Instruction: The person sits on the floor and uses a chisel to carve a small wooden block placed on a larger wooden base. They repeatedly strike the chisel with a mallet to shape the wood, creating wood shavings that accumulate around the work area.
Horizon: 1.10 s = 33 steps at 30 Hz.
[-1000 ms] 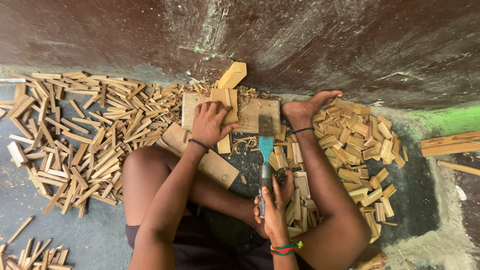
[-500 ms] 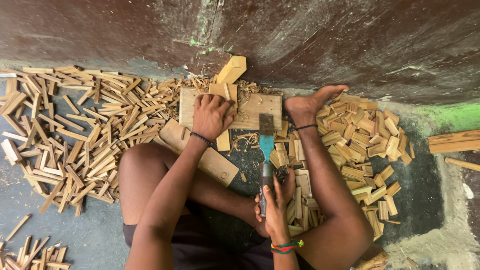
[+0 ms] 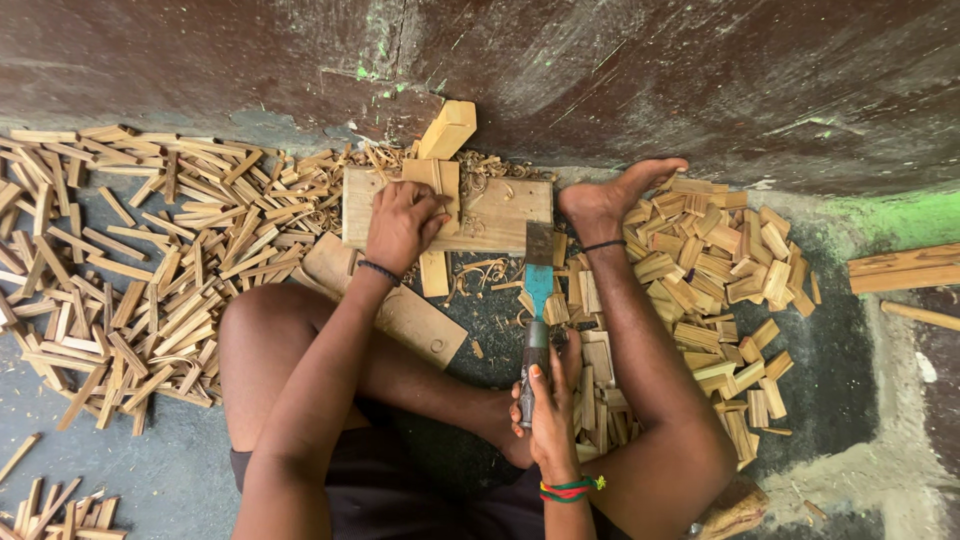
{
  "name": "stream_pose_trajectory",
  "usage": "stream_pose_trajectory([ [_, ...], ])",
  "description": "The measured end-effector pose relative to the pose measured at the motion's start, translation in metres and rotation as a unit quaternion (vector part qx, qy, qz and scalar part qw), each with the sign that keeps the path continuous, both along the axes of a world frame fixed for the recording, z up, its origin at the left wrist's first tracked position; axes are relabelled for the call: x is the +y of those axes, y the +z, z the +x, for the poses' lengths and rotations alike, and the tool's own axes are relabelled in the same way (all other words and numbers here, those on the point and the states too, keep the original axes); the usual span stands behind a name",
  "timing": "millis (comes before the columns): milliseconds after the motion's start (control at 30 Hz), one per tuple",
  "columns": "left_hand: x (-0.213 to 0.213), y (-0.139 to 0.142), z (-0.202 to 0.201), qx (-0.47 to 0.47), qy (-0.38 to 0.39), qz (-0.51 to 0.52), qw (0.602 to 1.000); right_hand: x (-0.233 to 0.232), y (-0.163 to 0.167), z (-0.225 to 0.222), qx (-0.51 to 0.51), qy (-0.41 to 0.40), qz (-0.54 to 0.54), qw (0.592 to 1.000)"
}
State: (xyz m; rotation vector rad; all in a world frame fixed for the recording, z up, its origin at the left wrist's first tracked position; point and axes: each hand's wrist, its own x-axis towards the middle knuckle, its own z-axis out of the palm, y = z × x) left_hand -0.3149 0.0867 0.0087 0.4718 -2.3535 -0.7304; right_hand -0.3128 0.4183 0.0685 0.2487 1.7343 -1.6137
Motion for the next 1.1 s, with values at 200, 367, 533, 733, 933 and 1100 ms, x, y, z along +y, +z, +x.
stream_pose_trajectory([
  [200, -0.010, 0.010, 0.008, -0.033, 0.006, 0.017, 0.999, -0.003, 0.006, 0.004, 0.002, -0.008, 0.019, 1.000],
  [367, -0.014, 0.012, 0.017, -0.027, 0.034, 0.022, 0.999, -0.009, 0.013, 0.009, 0.007, -0.008, 0.014, 1.000],
  [533, -0.009, 0.015, 0.010, 0.038, -0.005, -0.011, 0.999, -0.012, 0.020, 0.016, 0.008, 0.013, 0.021, 1.000],
  [733, 0.037, 0.036, 0.008, 0.120, -0.169, 0.046, 0.977, -0.023, 0.027, 0.034, 0.014, 0.076, -0.008, 0.997],
  [933, 0.072, 0.051, 0.011, 0.066, -0.305, 0.046, 0.949, -0.037, 0.034, 0.051, -0.008, 0.119, 0.008, 0.993],
  [1100, 0.069, 0.053, 0.016, 0.071, -0.290, 0.019, 0.954, -0.037, 0.027, 0.052, -0.019, 0.122, -0.002, 0.992],
])
